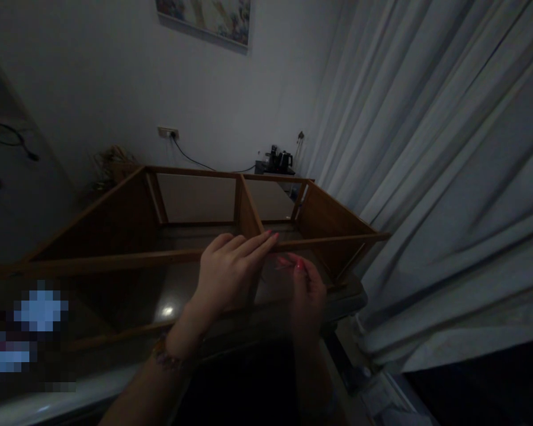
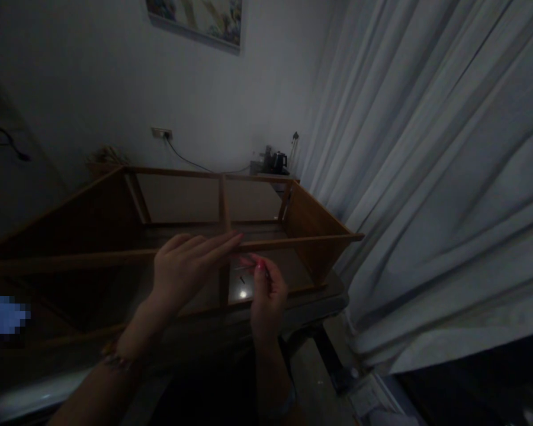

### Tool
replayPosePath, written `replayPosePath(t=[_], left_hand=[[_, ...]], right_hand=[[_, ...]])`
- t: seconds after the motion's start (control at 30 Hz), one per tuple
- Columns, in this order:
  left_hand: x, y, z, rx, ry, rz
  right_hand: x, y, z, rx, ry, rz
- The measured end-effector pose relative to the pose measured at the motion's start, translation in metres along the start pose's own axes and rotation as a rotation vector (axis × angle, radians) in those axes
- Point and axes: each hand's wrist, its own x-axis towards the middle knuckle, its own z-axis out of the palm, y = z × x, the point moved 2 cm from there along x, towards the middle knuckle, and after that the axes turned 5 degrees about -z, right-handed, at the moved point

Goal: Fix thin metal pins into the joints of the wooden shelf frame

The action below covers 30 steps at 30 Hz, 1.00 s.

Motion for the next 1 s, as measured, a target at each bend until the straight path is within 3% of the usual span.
replayPosePath(t=[0.17, 0.63, 0.87, 1.0], left_hand=[[-0.004, -0.001, 0.003, -0.017, 0.059, 0.068], [-0.005, -0.002, 0.008, -0.091, 0.214, 0.151], [-0.007, -0.001, 0.009, -0.110, 0.274, 0.132], [-0.006, 0.001, 0.008, -0.127, 0.242, 0.090]], right_hand=[[0.000, 0.005, -0.001, 0.103, 0.005, 0.029], [0.000, 0.000, -0.002, 0.004, 0.015, -0.019], [-0.002, -0.004, -0.002, -0.114, 0.097, -0.188], [0.000, -0.005, 0.003, -0.089, 0.123, -0.242]])
